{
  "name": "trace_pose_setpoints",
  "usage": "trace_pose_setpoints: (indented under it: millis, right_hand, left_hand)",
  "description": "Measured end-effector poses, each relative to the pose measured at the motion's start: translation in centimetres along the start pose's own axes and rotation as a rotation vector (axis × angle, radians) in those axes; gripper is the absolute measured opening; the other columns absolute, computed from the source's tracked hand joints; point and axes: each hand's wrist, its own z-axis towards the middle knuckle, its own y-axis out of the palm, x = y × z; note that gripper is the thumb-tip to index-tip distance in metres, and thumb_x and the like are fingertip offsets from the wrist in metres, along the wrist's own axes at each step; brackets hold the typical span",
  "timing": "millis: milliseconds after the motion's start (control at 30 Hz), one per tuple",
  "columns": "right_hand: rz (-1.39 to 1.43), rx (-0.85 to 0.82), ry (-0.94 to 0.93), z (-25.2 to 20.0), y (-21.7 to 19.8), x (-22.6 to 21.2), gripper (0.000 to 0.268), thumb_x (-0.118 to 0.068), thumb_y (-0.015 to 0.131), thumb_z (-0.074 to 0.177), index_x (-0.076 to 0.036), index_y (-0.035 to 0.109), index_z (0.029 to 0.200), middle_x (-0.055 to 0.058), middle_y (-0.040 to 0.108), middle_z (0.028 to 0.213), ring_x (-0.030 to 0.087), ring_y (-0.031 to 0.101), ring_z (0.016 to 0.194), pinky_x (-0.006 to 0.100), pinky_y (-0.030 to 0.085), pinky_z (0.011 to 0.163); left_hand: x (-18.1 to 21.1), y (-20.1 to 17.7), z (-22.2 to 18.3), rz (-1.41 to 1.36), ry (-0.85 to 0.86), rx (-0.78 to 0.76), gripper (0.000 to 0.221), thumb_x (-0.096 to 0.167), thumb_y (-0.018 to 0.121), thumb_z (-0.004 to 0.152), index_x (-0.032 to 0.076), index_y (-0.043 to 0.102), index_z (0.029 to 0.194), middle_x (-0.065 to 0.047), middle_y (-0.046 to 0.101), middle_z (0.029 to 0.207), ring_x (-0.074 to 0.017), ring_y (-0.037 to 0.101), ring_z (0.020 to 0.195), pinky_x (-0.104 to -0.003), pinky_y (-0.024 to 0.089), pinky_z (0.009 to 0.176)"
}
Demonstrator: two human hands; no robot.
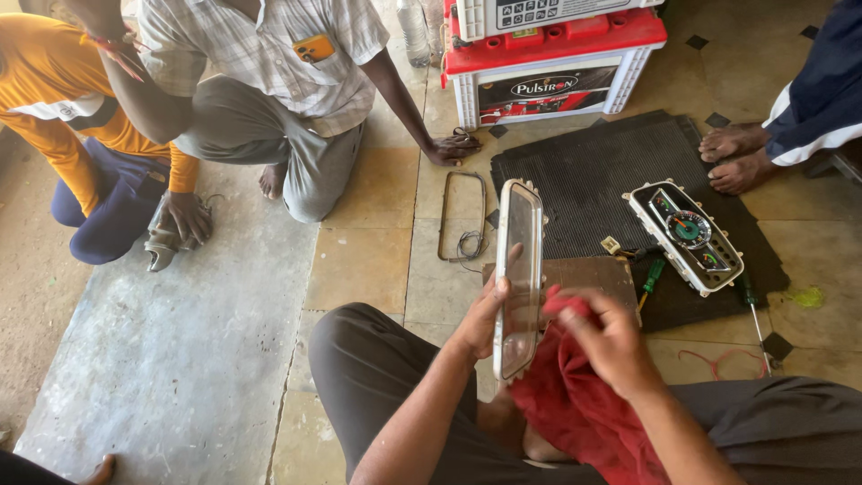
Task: The person sits on the floor and cleans a motorcycle instrument cluster cover using a red cloth. They wipe the clear plastic cover thoroughly, then align and place it back onto the instrument cluster housing containing the speedometer and other gauges.
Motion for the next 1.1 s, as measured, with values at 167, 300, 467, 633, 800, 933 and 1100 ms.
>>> trace_pose_setpoints:
  millis: [167,300,467,633,800,933,1100]
  right_hand:
    - [-0.433,-0.125,-0.234,-2.2,3.9,0.7,0.026,-0.008,0.075,0.078,-0.005,0.071,0.103,0.009,0.073,0.096,0.024,0.074,0.090,0.034,0.056,0.077]
    - [-0.749,0.225,-0.351,-0.2,3.0,0.2,0.021,-0.010,0.080,0.078,-0.004,0.069,0.096,0.016,0.063,0.096,0.034,0.067,0.087,0.040,0.053,0.074]
    - [-0.725,0.487,-0.529,5.1,0.3,-2.5,0.014,-0.007,0.078,0.089,-0.003,0.065,0.095,0.014,0.064,0.094,0.036,0.065,0.090,0.044,0.051,0.078]
    - [-0.719,0.467,-0.589,6.7,-0.4,-4.0,0.019,-0.009,0.082,0.085,-0.004,0.066,0.094,0.012,0.065,0.091,0.032,0.067,0.082,0.041,0.053,0.070]
    - [-0.778,0.429,-0.752,6.9,0.1,-3.8,0.019,-0.008,0.081,0.087,-0.004,0.065,0.096,0.010,0.067,0.094,0.028,0.070,0.081,0.038,0.055,0.069]
    - [-0.793,0.396,-0.791,6.8,-0.2,-4.0,0.020,-0.007,0.082,0.085,-0.005,0.068,0.099,0.011,0.071,0.096,0.027,0.072,0.083,0.036,0.056,0.069]
    - [-0.516,0.328,-0.713,5.8,-1.1,-3.6,0.018,-0.008,0.080,0.089,-0.005,0.069,0.104,0.009,0.073,0.099,0.021,0.073,0.090,0.030,0.057,0.077]
  left_hand:
    - [0.5,0.8,-0.3,0.088,0.089,0.033,0.115,0.075,0.070,0.077,0.034,0.007,0.164,-0.028,0.044,0.145,-0.0448,0.050,0.130,-0.066,0.053,0.095]
    - [0.7,1.2,-0.9,-0.058,-0.027,-0.110,0.116,0.082,0.062,0.081,0.035,0.003,0.169,-0.027,0.043,0.146,-0.0406,0.049,0.132,-0.064,0.052,0.097]
    - [0.0,3.0,-2.0,-0.092,-0.158,-0.260,0.109,0.082,0.055,0.096,0.033,0.003,0.178,-0.033,0.042,0.142,-0.0423,0.049,0.125,-0.060,0.047,0.101]
    - [0.3,3.5,-3.0,-0.092,-0.291,-0.256,0.108,0.087,0.047,0.083,0.040,0.000,0.169,-0.026,0.045,0.145,-0.0363,0.053,0.131,-0.061,0.052,0.098]
    - [-0.1,3.9,-4.0,-0.110,-0.377,-0.276,0.110,0.087,0.050,0.083,0.036,0.002,0.169,-0.029,0.044,0.149,-0.0401,0.053,0.130,-0.064,0.051,0.098]
    - [-0.3,4.3,-4.0,-0.077,-0.382,-0.257,0.115,0.088,0.052,0.079,0.036,0.002,0.168,-0.027,0.045,0.149,-0.0382,0.053,0.133,-0.066,0.051,0.098]
    - [0.3,4.4,-4.3,-0.097,-0.352,-0.303,0.121,0.091,0.055,0.079,0.033,0.004,0.172,-0.025,0.044,0.147,-0.0366,0.052,0.132,-0.066,0.050,0.100]
